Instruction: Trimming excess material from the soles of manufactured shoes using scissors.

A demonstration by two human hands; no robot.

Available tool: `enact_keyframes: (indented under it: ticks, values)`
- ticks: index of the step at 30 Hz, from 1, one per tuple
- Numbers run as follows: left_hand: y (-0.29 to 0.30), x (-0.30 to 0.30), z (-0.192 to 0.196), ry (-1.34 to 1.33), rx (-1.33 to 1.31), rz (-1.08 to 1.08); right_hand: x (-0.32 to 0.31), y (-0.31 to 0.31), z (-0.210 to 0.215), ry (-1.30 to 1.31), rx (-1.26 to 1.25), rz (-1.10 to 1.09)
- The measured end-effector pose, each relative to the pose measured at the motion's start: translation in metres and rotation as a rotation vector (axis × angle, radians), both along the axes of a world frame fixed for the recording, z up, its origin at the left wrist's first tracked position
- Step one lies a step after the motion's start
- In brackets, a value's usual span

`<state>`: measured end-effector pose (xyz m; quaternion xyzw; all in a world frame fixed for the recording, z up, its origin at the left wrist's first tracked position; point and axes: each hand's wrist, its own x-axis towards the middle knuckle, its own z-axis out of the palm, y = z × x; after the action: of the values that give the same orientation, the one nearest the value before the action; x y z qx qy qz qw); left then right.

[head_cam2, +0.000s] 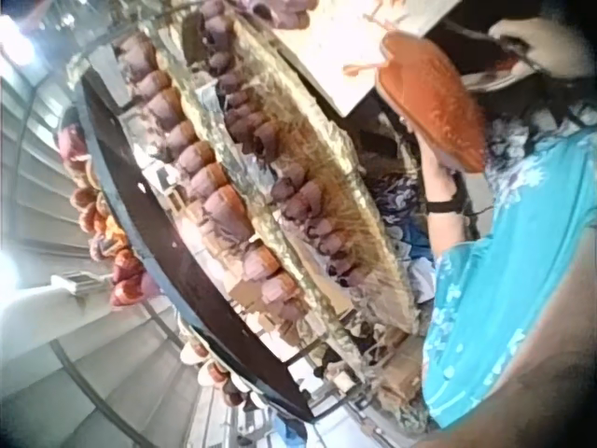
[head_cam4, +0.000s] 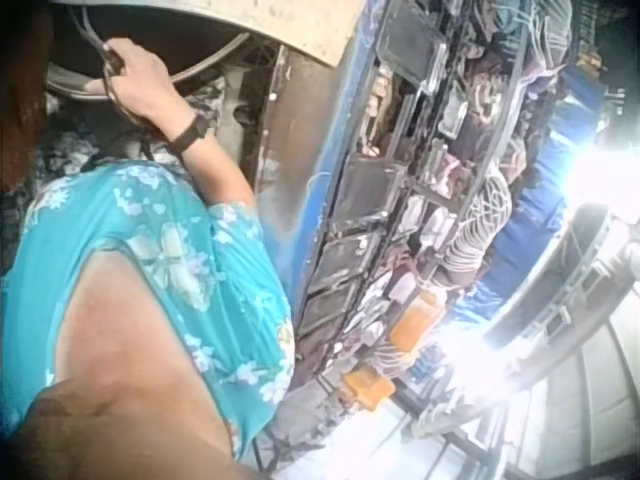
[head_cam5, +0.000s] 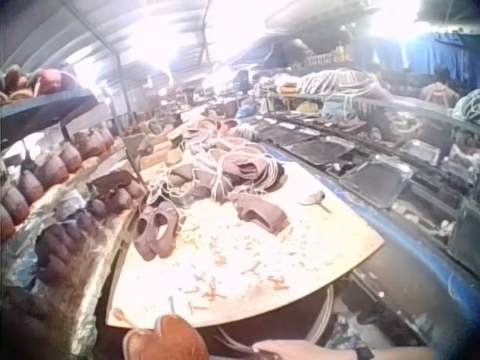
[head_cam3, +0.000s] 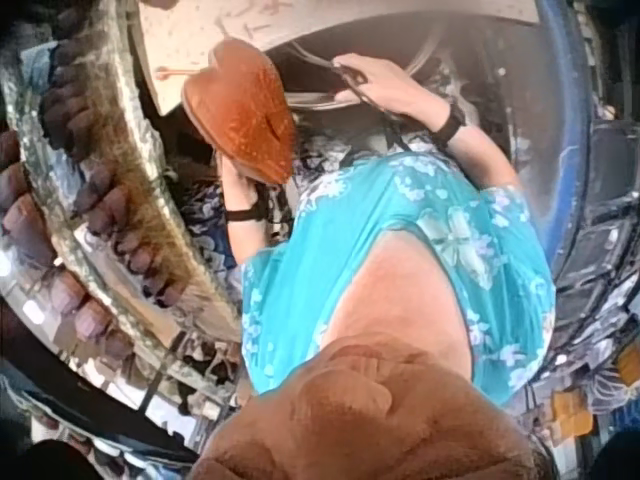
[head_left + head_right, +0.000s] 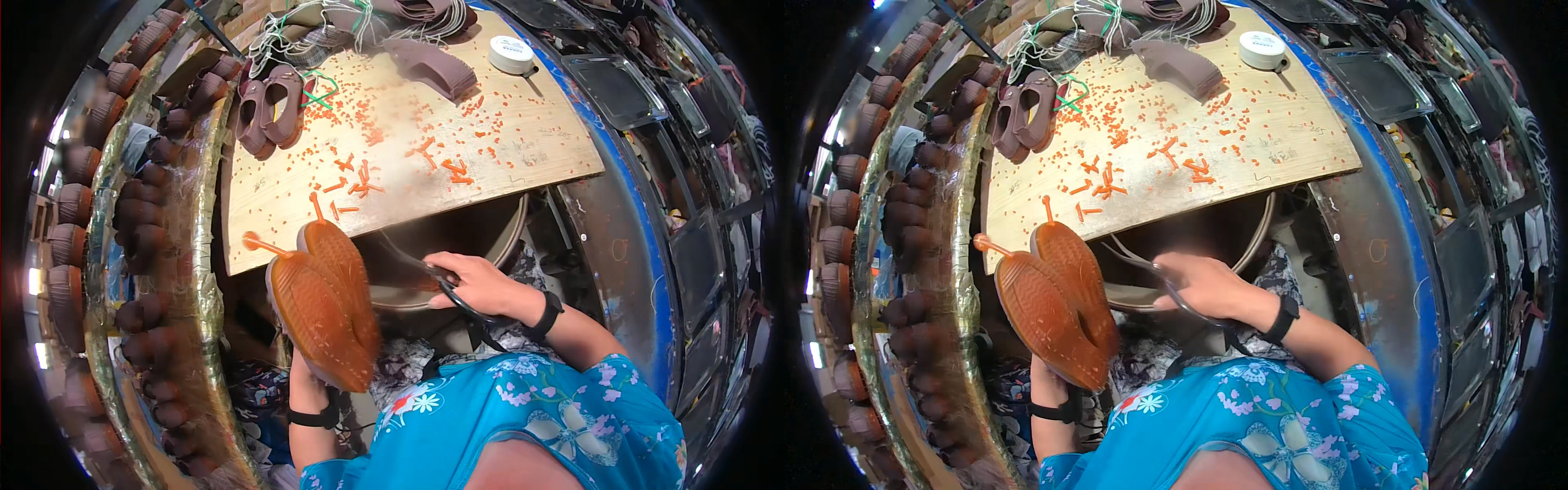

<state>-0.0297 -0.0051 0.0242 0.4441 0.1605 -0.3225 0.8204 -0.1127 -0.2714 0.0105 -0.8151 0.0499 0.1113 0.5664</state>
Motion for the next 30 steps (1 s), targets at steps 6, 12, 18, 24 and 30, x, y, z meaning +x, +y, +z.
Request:
enact_keyframes:
  ticks: [6,12,18,24,30]
  values:
    - [-0.018,-0.012,0.035,0.195,0.015,-0.045,0.026,0.023,0.040,-0.225,-0.204,0.021]
    - [0.007,-0.021,-0.004,-0.099,0.068,-0.186,0.026,0.033,0.026,-0.179,-0.361,0.011]
    - [0.012,-0.015,-0.025,-0.440,0.308,-0.286,0.001,0.018,0.014,-0.013,0.099,0.036]
    - [0.006,-0.016,-0.035,-0.563,0.468,-0.376,-0.003,0.011,0.025,-0.181,-0.065,0.013]
    - [0.001,-0.022,-0.036,-0.537,0.456,-0.365,-0.011,0.009,0.017,-0.182,-0.005,-0.029]
